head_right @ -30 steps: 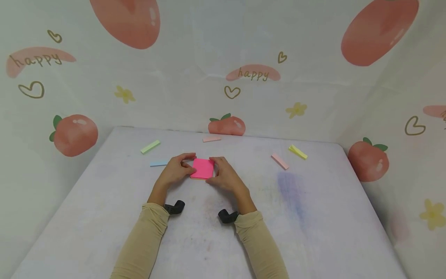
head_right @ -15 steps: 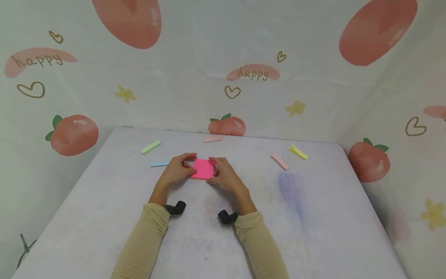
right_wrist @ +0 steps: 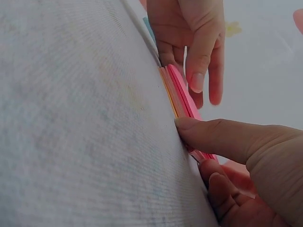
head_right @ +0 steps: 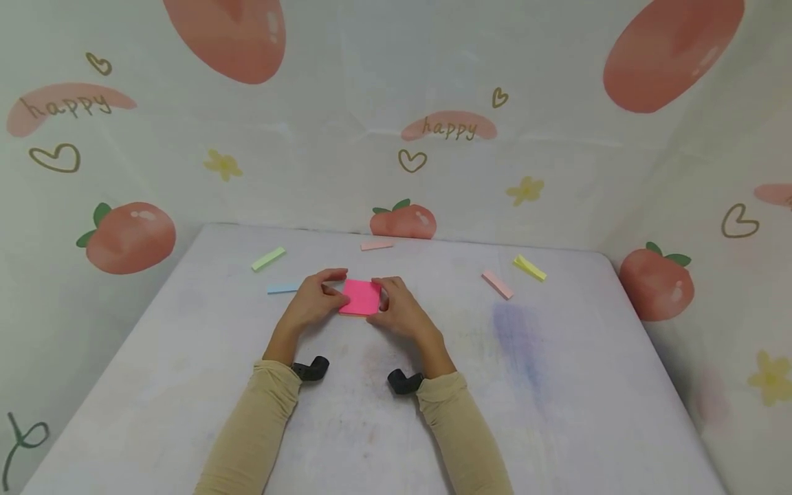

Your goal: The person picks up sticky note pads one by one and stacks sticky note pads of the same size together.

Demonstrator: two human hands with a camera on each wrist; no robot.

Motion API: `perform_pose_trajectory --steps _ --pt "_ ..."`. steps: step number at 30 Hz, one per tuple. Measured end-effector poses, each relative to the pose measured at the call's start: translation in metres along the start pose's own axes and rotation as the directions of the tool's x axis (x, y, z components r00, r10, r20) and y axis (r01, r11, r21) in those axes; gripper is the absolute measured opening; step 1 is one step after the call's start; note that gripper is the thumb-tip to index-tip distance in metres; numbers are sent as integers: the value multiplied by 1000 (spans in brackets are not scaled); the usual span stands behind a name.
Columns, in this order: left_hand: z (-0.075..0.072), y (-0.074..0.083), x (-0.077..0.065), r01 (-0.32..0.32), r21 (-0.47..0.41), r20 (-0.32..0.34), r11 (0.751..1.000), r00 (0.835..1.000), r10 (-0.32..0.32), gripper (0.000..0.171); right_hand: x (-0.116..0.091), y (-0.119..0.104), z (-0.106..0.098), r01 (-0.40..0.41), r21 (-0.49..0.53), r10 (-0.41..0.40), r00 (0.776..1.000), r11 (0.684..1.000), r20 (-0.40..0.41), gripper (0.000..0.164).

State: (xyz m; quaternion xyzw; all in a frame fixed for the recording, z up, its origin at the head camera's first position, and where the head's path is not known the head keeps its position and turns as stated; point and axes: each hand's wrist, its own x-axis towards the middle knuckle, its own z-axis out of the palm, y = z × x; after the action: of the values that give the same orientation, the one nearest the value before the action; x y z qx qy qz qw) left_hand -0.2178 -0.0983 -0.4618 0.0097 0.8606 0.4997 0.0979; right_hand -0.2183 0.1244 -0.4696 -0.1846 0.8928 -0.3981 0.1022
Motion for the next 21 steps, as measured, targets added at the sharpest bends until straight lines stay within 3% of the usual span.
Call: perform_pose_trajectory --steps 6,16,21 --pt "-9 2 -2 0 19 -43 1000 999 1 61 1 0 0 -7 -9 7 1000 1000 7 76" --pt "-42 -3 -9 -34 70 -128 997 991 43 61 2 -4 -2 -34 -5 34 999 999 24 81" --pt "-58 -8 -13 -52 78 -158 996 985 64 61 3 -9 -7 -13 6 13 1000 1000 -17 78"
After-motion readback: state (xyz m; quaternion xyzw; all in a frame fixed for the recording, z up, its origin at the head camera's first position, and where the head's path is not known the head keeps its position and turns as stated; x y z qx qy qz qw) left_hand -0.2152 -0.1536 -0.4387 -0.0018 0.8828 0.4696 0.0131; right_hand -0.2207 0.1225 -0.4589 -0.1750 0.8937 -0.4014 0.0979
